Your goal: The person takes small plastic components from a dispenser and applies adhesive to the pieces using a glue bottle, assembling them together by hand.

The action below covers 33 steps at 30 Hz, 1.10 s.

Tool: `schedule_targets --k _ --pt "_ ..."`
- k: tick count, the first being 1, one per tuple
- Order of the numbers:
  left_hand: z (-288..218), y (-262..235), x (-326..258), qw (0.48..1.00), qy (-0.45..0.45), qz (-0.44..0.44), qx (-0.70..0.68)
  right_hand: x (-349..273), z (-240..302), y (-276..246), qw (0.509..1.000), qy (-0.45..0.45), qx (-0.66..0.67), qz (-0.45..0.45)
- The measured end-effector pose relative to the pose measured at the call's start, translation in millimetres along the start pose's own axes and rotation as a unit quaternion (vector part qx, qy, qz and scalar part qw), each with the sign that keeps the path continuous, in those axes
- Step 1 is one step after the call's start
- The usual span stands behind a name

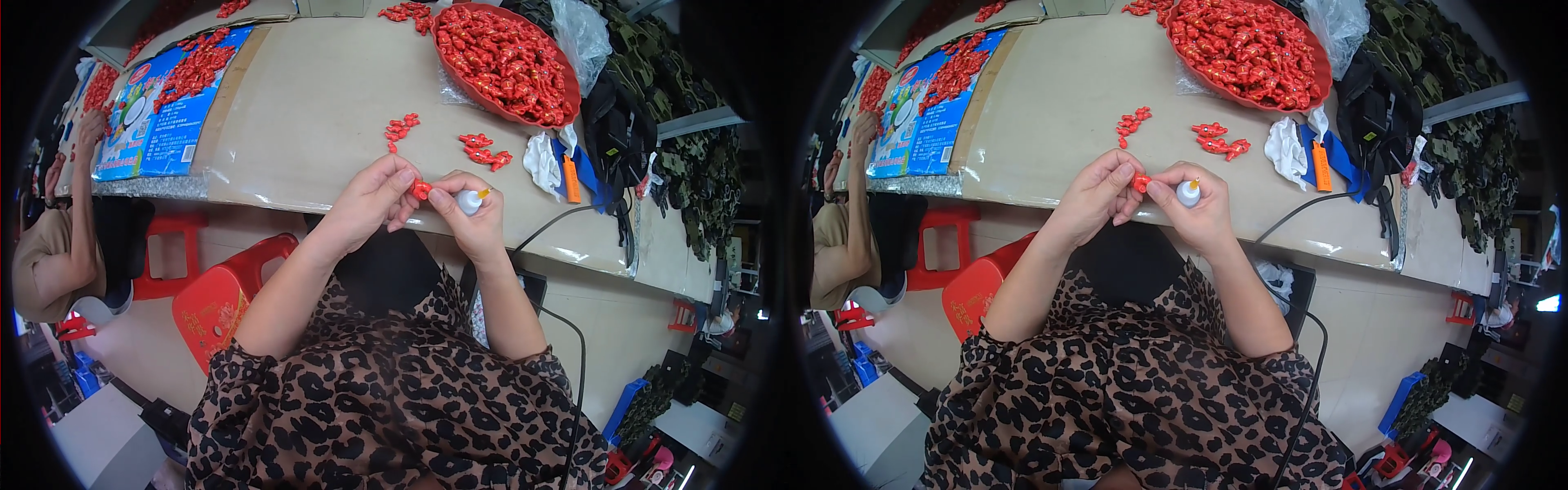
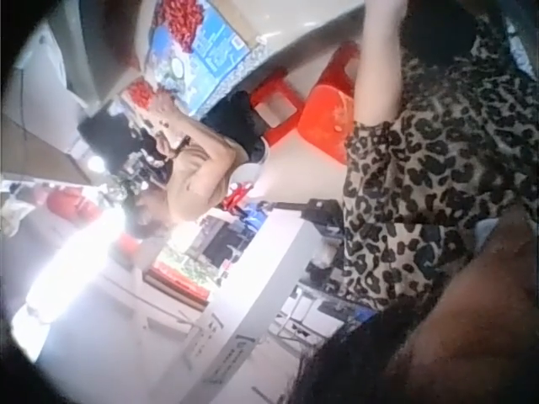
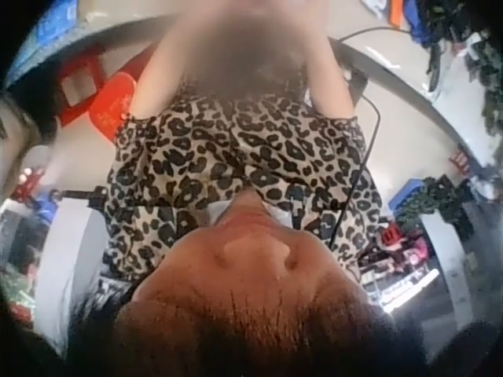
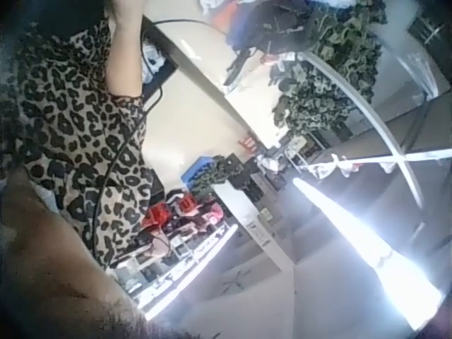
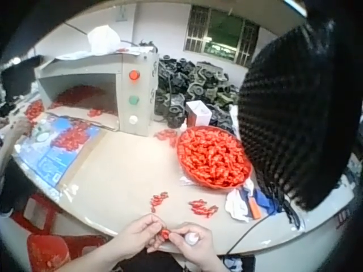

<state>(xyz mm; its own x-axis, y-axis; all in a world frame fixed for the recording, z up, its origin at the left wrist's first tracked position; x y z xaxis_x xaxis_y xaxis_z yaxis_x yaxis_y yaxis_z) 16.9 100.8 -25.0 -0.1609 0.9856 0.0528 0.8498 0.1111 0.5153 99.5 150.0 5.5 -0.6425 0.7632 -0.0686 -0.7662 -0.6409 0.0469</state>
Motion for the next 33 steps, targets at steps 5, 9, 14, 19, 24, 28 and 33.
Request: schedule_targets --k 5,9,14,19,24,28,33 --pt "0.9 0.1 0.2 1.0 -0.006 -0.001 -0.002 -0.9 2.7 0.8 1.0 -0.003 0.006 0.003" --pt "-0.4 -0.4 0.8 1.0 0.014 0.014 -0.015 -1.3 4.6 1.7 1.0 -0.015 -0.009 0.0" --pt "0.6 -2.0 -0.2 0.999 0.015 0.014 -0.03 -0.9 3.8 0.6 1.0 -0.017 -0.024 -0.004" --pt "-1.6 -3.3 -1.1 0.999 0.026 0.004 -0.021 -1.7 6.0 2.6 0.999 -0.014 -0.03 -0.002" --pt "-7.7 -2.5 -1.7 0.998 0.06 0.006 -0.023 -1.8 5.1 -0.9 0.999 -0.011 -0.032 -0.018" --pt "-10.6 -5.8 -2.0 0.996 0.081 -0.003 -0.02 -1.7 5.8 -0.2 0.999 -0.012 -0.04 -0.015" --pt "-14.7 -6.4 -3.7 0.994 0.108 -0.017 -0.017 -1.0 4.2 -1.7 1.0 -0.003 -0.011 -0.025"
Point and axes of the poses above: each hand's wrist, its own x-axis towards the middle knuckle, its own y-axis out of the palm, z = x × y, the point moved 10 cm from there along x, towards the middle knuckle, and after that the axes turned 15 degrees about y, right-handed, at the moved point
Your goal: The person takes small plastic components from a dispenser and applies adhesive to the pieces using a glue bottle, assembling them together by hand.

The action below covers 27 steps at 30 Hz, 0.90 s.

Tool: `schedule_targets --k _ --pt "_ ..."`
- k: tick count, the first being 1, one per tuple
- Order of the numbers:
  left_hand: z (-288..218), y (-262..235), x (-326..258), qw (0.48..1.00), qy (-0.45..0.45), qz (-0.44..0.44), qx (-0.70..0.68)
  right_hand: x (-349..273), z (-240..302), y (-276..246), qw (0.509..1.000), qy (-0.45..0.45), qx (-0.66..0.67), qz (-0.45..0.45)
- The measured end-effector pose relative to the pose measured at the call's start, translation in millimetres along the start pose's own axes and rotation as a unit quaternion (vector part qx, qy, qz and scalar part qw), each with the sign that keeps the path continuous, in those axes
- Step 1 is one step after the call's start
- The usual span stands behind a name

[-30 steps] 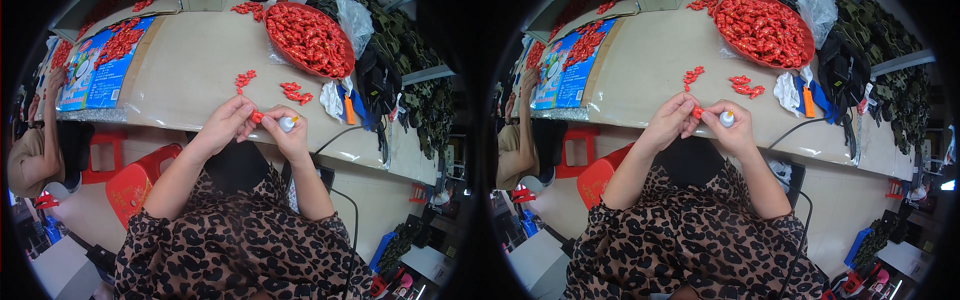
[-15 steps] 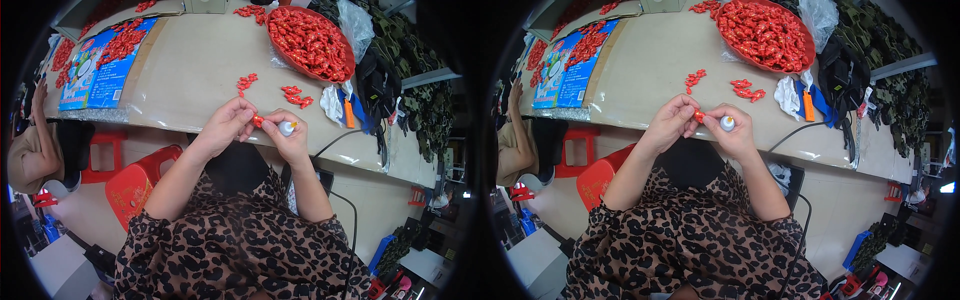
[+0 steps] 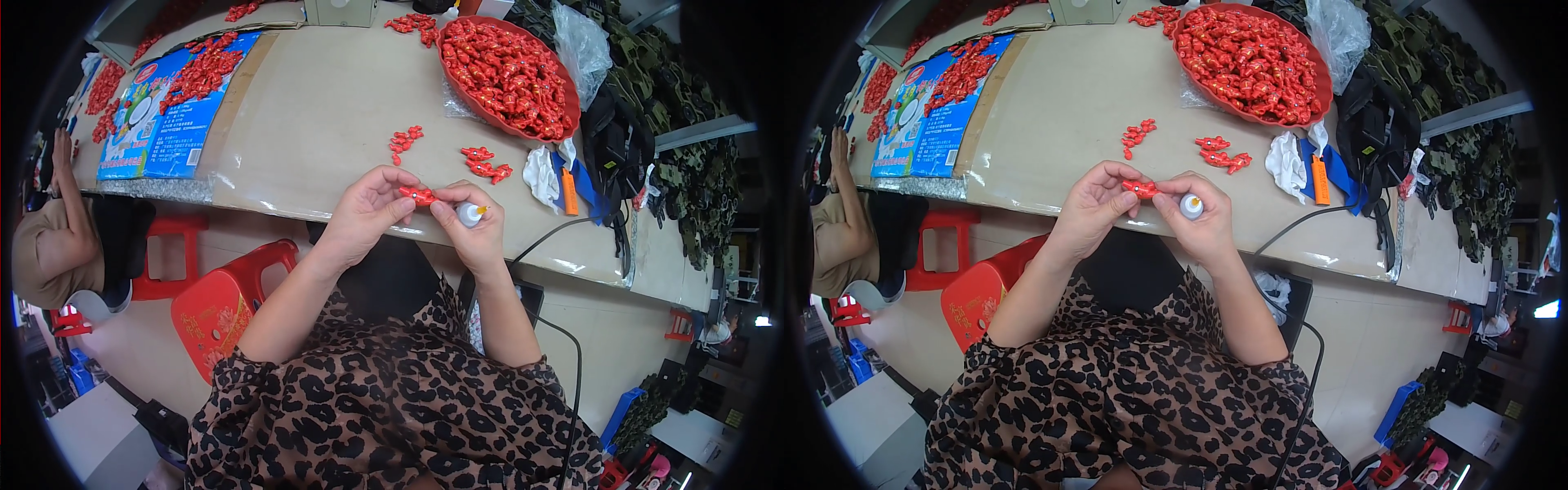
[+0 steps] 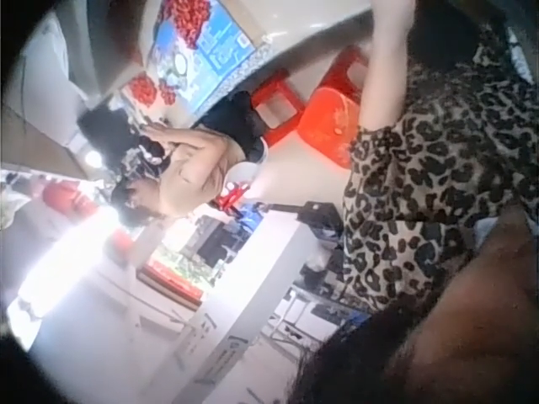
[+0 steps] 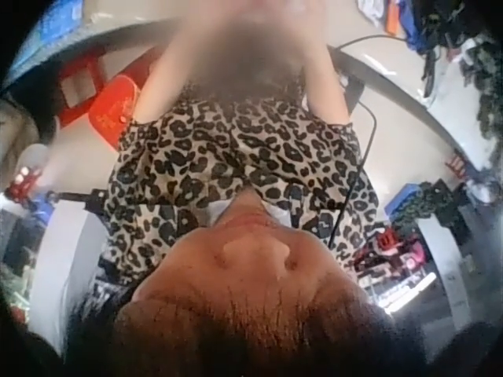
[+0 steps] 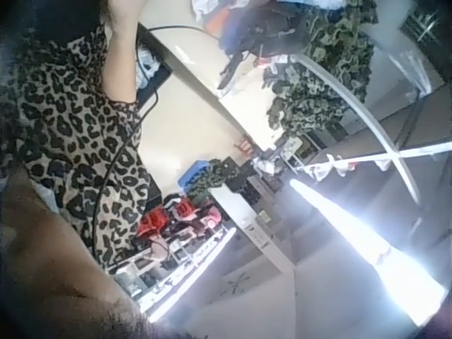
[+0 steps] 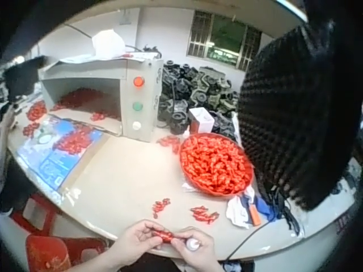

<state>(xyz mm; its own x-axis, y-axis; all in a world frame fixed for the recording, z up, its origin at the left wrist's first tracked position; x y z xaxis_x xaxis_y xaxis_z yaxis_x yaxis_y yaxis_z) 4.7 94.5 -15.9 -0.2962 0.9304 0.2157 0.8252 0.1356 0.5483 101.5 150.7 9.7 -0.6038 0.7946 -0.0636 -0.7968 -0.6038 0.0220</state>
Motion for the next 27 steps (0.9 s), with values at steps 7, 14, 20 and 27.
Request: schedule_targets --k 7,14,20,27 --pt "-3.2 -0.8 -0.1 1.0 0.015 -0.01 0.004 -0.7 2.6 -0.2 1.0 -0.01 -0.014 0.0" --pt "-3.8 0.2 -0.4 1.0 0.013 -0.005 0.012 -1.4 3.4 0.5 1.0 -0.013 -0.008 0.003" --pt "-0.3 0.2 -0.1 1.0 -0.001 0.006 0.019 -0.5 2.9 -0.4 0.999 -0.02 -0.024 0.01" --pt "6.8 -0.7 -2.1 0.998 -0.045 -0.014 0.034 -0.8 6.3 0.6 0.999 -0.023 -0.028 0.005"
Point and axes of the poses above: each hand's wrist, its own x-axis towards the middle knuckle, its own y-axis out of the palm, z = x × y, the point moved 10 cm from there along x, towards the middle knuckle, and after that the axes turned 15 degrees about y, right-handed, at the moved point
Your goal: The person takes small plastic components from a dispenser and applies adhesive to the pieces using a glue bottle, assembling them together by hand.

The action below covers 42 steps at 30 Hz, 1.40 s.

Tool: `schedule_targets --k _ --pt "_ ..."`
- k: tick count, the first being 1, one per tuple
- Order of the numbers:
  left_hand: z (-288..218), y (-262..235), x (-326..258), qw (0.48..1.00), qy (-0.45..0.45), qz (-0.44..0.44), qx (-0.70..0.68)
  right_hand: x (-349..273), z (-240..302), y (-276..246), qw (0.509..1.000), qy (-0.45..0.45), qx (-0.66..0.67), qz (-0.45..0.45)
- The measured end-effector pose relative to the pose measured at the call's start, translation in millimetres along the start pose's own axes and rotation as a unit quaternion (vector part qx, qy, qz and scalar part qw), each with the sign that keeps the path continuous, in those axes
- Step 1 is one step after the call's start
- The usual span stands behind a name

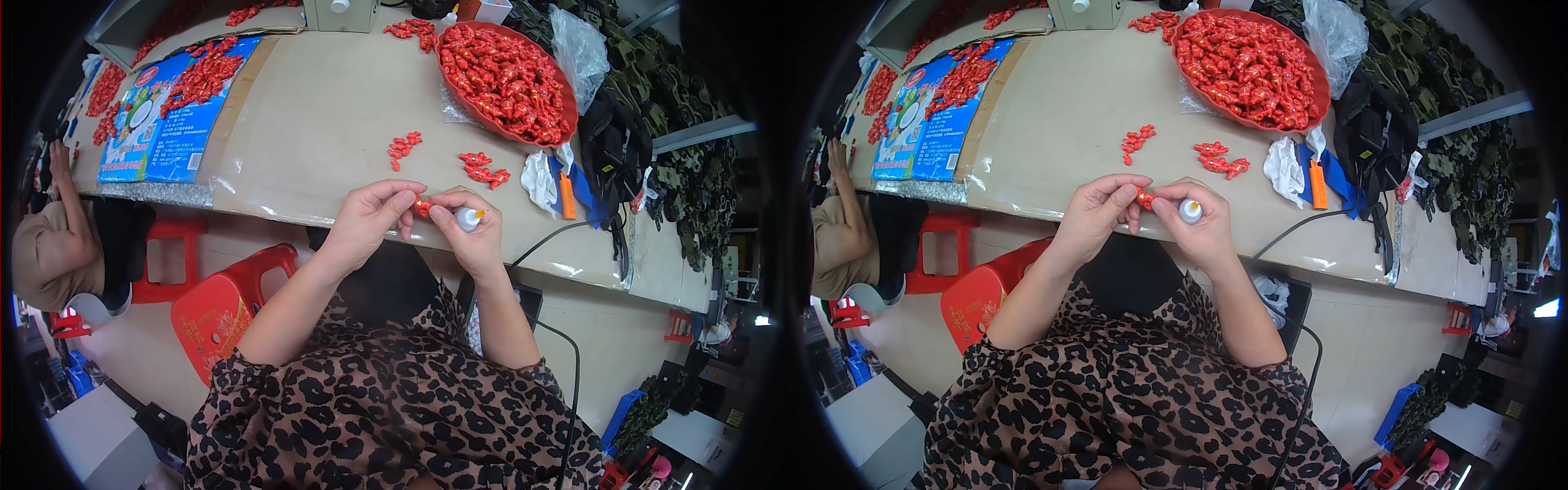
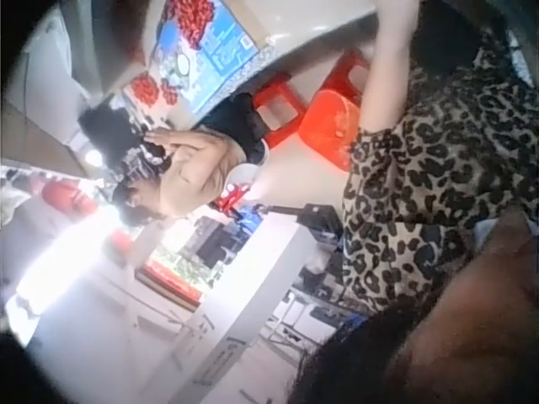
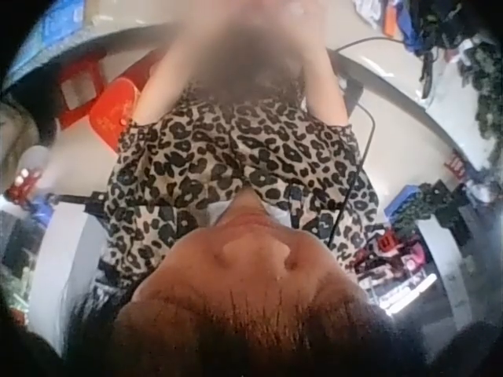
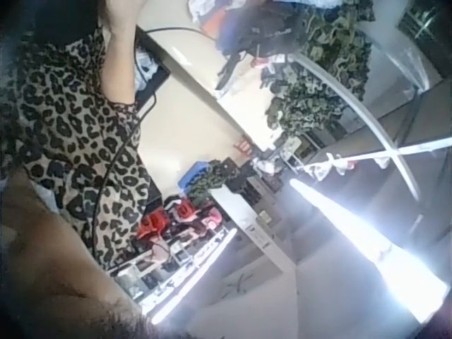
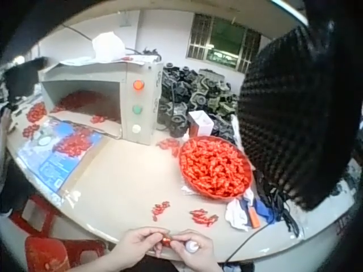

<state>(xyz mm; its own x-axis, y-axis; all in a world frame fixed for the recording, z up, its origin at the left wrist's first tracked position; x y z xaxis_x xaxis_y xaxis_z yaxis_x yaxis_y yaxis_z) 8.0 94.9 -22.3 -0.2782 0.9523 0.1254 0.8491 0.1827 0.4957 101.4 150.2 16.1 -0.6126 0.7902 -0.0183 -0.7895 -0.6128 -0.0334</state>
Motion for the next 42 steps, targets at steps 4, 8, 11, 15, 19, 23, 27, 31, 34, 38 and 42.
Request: schedule_targets --k 4,8,11,15,19,23,27,31,34,38,42 --pt "1.5 -0.1 -0.2 1.0 -0.025 0.0 -0.014 1.0 -0.7 1.5 1.0 0.0 -0.021 -0.004" --pt "0.6 0.6 0.4 1.0 -0.022 0.014 -0.013 1.1 -1.2 1.3 0.999 -0.008 -0.03 -0.011" --pt "-0.3 1.9 1.1 0.999 -0.031 0.014 -0.022 0.2 2.2 1.8 1.0 -0.014 -0.026 -0.011" --pt "-0.4 1.6 1.2 0.999 -0.037 0.009 -0.031 -0.2 2.6 2.1 0.999 -0.015 -0.031 -0.006" --pt "-1.4 -0.1 1.0 0.999 -0.027 0.017 -0.011 1.6 -2.2 2.5 0.999 0.005 -0.032 0.007" --pt "-0.8 -1.3 -1.1 1.0 -0.021 0.006 -0.003 3.4 -7.0 2.7 0.998 0.056 -0.005 0.009" --pt "-4.3 -2.1 -0.4 1.0 -0.006 -0.006 -0.019 5.0 -7.6 4.6 0.995 0.099 -0.02 0.007" --pt "-3.0 -1.7 -0.5 1.0 -0.001 -0.004 -0.017 6.3 -6.6 4.6 0.994 0.111 -0.022 0.001" --pt "-3.5 -2.8 -1.5 1.0 0.009 -0.008 -0.012 7.6 -9.5 5.5 0.993 0.113 -0.032 0.001" --pt "-4.3 -1.4 -2.0 1.0 0.008 -0.009 -0.01 7.7 -12.0 7.3 0.991 0.13 -0.031 0.015" --pt "-4.8 -1.0 -1.2 1.0 0.005 -0.002 0.003 8.4 -13.3 9.4 0.99 0.135 -0.023 0.03"
Point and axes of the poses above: each hand's wrist, its own x-axis towards the middle knuckle, its own y-axis out of the palm, z = x × y, the point moved 10 cm from there along x, towards the middle knuckle, and after that the axes turned 15 degrees about y, right-handed, at the moved point
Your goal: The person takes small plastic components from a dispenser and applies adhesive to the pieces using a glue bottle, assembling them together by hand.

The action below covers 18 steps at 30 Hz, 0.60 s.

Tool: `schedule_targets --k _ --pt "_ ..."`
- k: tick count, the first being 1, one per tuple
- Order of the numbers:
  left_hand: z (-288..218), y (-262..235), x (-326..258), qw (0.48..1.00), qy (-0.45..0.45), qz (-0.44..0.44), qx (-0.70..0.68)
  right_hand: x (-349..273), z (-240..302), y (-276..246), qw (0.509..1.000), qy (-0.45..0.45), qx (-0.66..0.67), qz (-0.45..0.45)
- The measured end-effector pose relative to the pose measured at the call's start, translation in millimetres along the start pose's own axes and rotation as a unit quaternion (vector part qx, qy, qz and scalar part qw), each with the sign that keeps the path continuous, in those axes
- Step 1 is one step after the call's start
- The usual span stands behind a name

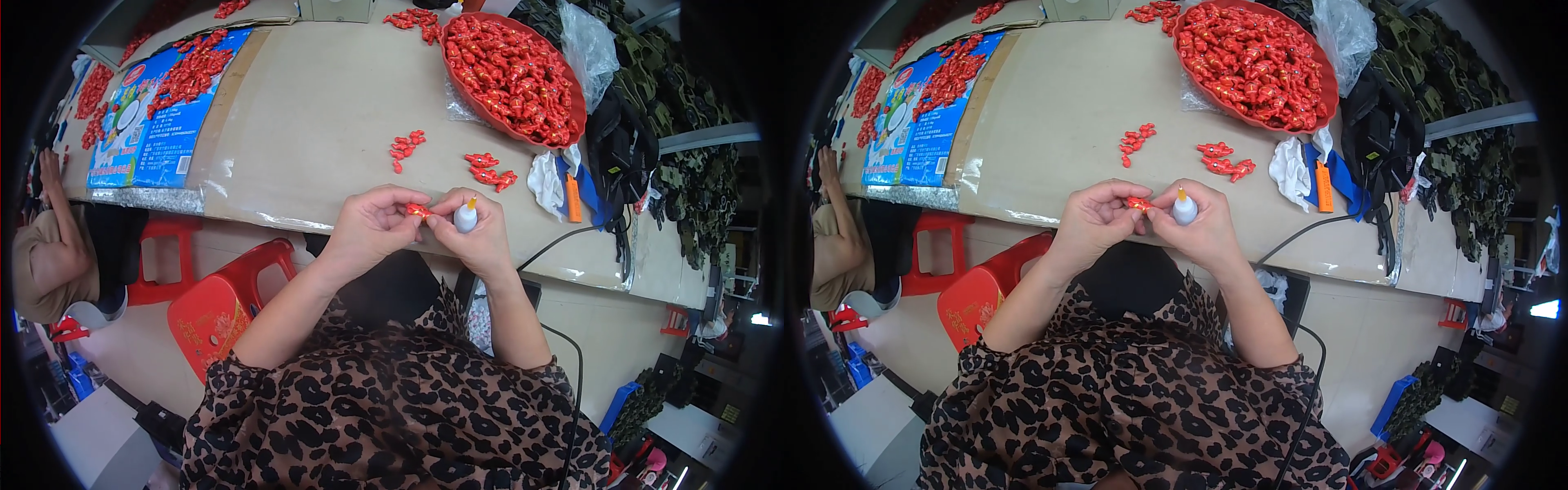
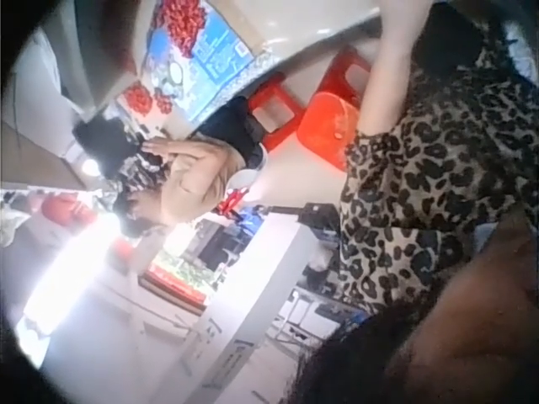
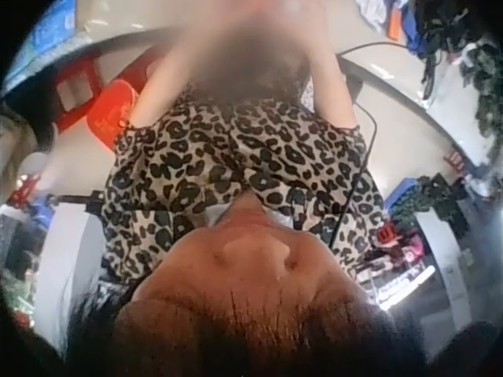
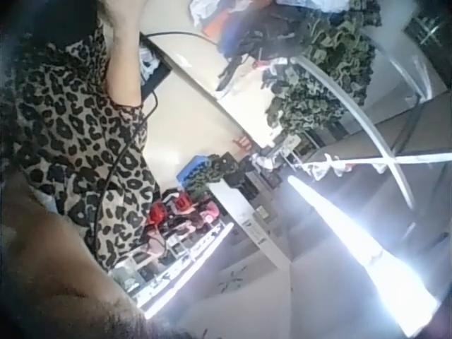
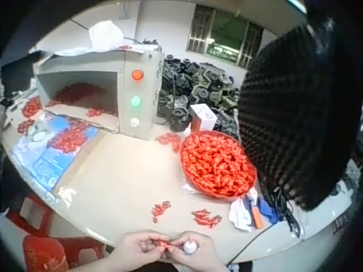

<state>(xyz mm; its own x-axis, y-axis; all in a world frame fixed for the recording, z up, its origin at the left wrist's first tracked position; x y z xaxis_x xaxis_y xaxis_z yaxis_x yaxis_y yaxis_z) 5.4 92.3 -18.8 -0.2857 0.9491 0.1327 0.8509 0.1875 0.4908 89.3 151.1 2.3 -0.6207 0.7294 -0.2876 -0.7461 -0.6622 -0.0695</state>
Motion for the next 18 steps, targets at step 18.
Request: schedule_targets --k 18 --pt "0.7 0.2 1.5 1.0 -0.01 -0.008 0.005 4.2 -2.7 -6.0 0.999 0.006 0.036 -0.025"
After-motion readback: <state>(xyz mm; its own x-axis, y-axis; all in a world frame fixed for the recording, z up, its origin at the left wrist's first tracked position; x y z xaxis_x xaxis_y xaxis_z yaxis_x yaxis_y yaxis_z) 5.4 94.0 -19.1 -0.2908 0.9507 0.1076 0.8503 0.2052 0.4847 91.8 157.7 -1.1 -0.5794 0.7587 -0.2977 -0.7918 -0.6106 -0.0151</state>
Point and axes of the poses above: each hand's wrist, its own x-axis towards the middle knuckle, its own y-axis out of the palm, z = x × y, the point moved 10 cm from there along x, towards the middle knuckle, and after that the axes turned 15 degrees about y, right-handed, at the moved point
